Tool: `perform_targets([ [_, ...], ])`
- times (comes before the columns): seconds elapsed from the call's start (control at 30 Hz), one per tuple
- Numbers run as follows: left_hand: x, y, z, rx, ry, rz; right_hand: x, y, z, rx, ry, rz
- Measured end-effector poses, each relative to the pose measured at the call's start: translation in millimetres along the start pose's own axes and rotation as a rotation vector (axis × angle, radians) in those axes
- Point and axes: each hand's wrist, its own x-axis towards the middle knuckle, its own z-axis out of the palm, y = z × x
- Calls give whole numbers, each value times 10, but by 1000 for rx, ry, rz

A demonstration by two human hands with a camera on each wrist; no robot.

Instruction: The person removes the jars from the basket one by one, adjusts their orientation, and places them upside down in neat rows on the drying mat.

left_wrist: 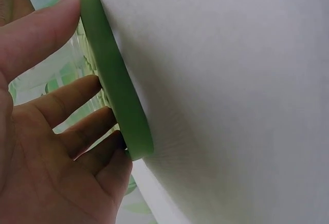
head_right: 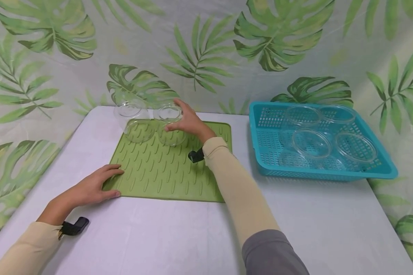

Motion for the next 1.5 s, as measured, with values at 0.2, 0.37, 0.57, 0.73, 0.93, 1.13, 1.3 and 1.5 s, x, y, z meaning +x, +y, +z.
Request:
perform_targets([
  [0.2,57,7,-9,7,-1,12,-46,-31,-65,-99,6,5],
  [0.37,91,25,-32,16,-19,16,-163,-154,-236,-241,23,-42],
  [0.57,76,42,-50,23,-24,18,-456,-442,-634,-414,-10,-201],
  [0.73,33,54,-40,35,-14,14,-882,-626,-944,-574,-57,-233],
  [0.93,9,75,5,32,-12,14,-1531,-636,-1324,-708,-61,-181],
  [1.13,-16,92,13,36,-6,30,-2164,-534,-1750,-716,52,-126],
  [1.3,-28,100,5,37,-13,30,-2547,-373,-2060,-690,133,-43],
  [1.5,-23,111,11,38,-8,32,-2843,-157,-2309,-691,179,63],
])
